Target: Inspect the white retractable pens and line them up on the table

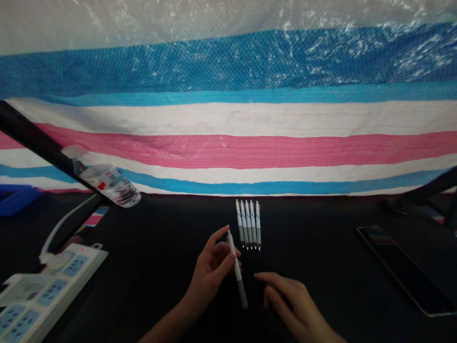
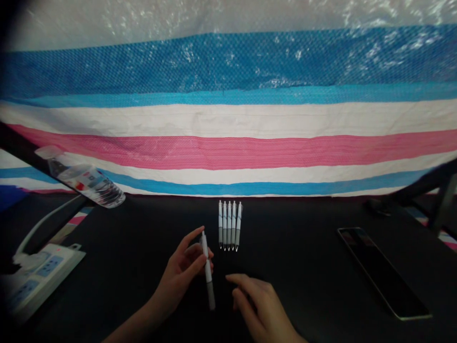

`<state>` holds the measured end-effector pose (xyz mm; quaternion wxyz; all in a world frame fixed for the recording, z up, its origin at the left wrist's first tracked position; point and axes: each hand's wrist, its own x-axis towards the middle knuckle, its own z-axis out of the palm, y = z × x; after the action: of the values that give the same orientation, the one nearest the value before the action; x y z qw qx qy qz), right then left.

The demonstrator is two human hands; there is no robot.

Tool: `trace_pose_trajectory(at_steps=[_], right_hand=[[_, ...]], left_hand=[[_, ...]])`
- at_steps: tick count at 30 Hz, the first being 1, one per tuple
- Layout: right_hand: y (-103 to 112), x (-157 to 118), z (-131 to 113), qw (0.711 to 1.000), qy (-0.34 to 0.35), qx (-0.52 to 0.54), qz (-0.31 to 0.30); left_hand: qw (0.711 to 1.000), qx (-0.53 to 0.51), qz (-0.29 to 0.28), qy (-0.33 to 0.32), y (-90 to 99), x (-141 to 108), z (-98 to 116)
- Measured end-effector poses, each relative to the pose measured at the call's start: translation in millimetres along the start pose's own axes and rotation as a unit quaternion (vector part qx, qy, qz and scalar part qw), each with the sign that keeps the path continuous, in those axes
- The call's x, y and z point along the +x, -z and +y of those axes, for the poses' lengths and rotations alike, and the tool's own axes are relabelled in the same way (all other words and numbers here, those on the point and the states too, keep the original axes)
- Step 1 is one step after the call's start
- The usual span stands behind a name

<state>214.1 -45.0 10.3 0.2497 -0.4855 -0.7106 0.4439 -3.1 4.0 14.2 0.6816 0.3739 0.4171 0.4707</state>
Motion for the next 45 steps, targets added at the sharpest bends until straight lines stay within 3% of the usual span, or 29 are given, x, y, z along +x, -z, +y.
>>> trace_pose_trajectory(at_steps=[18, 45], right_hand=[[-2.1, -0.8, 2.3, 1.0, 0.009, 0.008, 0.019], [-1.7, 1.9, 3.9, 1.0, 0.012, 0.009, 0.019]], left_hand=[[1.0, 0.012, 0.015, 0.015, -0.3, 1.7, 0.2], [0.996, -0.002, 0.094, 0.007, 1.4, 5.5, 1.9]])
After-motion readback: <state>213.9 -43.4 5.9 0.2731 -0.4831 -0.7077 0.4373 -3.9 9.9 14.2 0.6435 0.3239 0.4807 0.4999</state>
